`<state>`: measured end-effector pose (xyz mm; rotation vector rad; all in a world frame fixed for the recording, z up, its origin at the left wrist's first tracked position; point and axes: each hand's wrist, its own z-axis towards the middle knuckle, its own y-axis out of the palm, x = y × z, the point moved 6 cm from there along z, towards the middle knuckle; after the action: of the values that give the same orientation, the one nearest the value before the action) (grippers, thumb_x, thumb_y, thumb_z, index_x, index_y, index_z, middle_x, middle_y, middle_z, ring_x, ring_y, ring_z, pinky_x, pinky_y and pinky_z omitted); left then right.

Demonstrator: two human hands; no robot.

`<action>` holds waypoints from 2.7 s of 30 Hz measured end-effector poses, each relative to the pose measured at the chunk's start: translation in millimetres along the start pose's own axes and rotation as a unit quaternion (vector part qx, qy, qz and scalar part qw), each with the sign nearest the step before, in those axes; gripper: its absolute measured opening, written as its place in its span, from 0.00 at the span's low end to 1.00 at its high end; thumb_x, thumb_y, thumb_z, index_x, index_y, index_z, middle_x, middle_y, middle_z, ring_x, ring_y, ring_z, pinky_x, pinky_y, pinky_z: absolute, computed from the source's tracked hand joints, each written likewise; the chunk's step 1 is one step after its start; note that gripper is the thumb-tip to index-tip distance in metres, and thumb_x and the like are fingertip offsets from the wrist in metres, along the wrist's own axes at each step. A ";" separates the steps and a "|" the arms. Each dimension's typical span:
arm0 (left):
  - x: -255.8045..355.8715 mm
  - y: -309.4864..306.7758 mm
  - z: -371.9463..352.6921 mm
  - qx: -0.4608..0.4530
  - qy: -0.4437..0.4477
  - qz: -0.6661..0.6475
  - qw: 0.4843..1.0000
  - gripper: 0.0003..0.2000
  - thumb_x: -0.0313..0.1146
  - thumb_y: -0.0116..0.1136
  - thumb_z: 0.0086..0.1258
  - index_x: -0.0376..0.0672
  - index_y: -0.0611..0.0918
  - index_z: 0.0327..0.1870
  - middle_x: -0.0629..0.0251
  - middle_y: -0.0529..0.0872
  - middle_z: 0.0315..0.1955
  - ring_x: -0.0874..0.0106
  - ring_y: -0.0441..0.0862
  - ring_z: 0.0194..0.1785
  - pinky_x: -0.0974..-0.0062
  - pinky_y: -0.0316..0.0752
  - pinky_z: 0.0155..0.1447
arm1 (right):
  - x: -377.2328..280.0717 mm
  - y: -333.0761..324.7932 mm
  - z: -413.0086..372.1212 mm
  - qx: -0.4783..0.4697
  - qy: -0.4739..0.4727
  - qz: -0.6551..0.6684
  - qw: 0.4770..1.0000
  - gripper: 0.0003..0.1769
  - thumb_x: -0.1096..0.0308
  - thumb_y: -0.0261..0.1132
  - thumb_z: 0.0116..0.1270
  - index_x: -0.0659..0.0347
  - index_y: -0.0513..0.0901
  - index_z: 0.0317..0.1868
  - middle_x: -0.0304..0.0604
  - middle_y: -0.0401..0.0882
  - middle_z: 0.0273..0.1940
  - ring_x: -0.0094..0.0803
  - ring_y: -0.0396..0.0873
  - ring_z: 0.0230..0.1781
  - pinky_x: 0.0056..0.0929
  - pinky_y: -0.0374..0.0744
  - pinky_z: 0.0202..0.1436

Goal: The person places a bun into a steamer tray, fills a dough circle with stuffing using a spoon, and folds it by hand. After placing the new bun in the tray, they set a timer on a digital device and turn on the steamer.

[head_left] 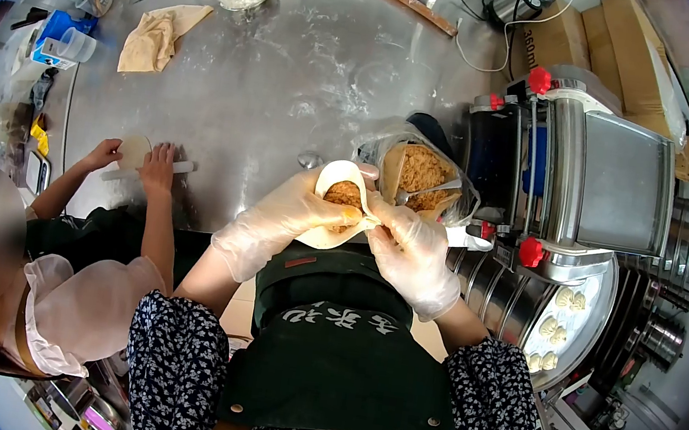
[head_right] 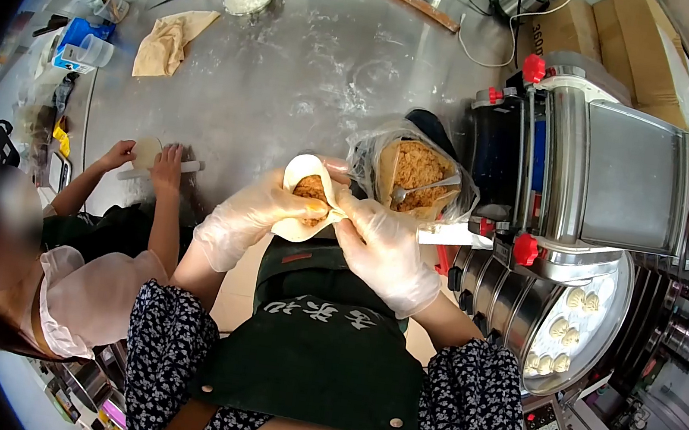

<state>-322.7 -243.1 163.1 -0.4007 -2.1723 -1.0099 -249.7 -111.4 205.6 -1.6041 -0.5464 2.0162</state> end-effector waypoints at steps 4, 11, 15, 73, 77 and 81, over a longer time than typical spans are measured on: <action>-1.5 1.0 -1.5 0.054 0.004 -0.012 0.998 0.20 0.29 0.67 0.63 0.35 0.80 0.57 0.63 0.84 0.51 0.75 0.81 0.54 0.76 0.75 0.60 | -2.0 0.7 -4.2 0.009 -0.046 -0.019 0.999 0.21 0.80 0.72 0.56 0.61 0.81 0.51 0.45 0.83 0.33 0.34 0.83 0.27 0.28 0.80 0.30; -2.1 4.6 -5.9 0.111 -0.006 0.086 0.990 0.17 0.29 0.64 0.68 0.34 0.79 0.56 0.65 0.85 0.44 0.78 0.81 0.46 0.80 0.77 0.51 | 10.0 6.5 -11.1 0.027 0.138 0.079 0.987 0.27 0.79 0.68 0.62 0.60 0.73 0.62 0.45 0.85 0.34 0.31 0.85 0.30 0.29 0.83 0.36; -4.1 3.2 -4.7 0.087 -0.009 0.113 0.990 0.17 0.28 0.63 0.69 0.36 0.79 0.57 0.66 0.84 0.45 0.78 0.80 0.48 0.79 0.75 0.55 | 6.3 7.5 -9.8 0.026 0.060 0.049 0.997 0.26 0.78 0.69 0.62 0.61 0.75 0.61 0.45 0.84 0.33 0.34 0.85 0.29 0.30 0.83 0.34; -17.0 7.5 -30.5 0.175 0.103 -0.073 0.976 0.19 0.18 0.55 0.68 0.38 0.78 0.60 0.64 0.83 0.50 0.75 0.80 0.55 0.76 0.75 0.63 | -6.0 22.2 -16.0 0.055 0.120 0.072 0.989 0.21 0.77 0.70 0.62 0.61 0.78 0.56 0.43 0.84 0.33 0.31 0.86 0.30 0.26 0.83 0.33; -14.3 8.8 -30.7 0.157 0.086 -0.038 0.983 0.19 0.18 0.55 0.68 0.37 0.78 0.60 0.63 0.82 0.50 0.75 0.80 0.54 0.76 0.74 0.62 | -6.5 22.2 -16.5 0.060 0.037 0.051 0.996 0.27 0.77 0.70 0.61 0.59 0.76 0.61 0.43 0.83 0.31 0.33 0.85 0.28 0.28 0.83 0.31; -10.7 9.0 -30.8 0.115 0.092 -0.042 0.988 0.18 0.24 0.57 0.70 0.38 0.77 0.61 0.64 0.81 0.54 0.74 0.78 0.56 0.76 0.73 0.64 | -19.3 16.4 -15.0 0.025 -0.042 -0.015 0.999 0.19 0.80 0.70 0.59 0.61 0.79 0.51 0.46 0.82 0.29 0.37 0.83 0.26 0.31 0.80 0.31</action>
<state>-296.0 -260.6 174.4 -0.1034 -2.1223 -0.7945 -233.9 -136.2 207.4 -1.4788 -0.5428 2.0673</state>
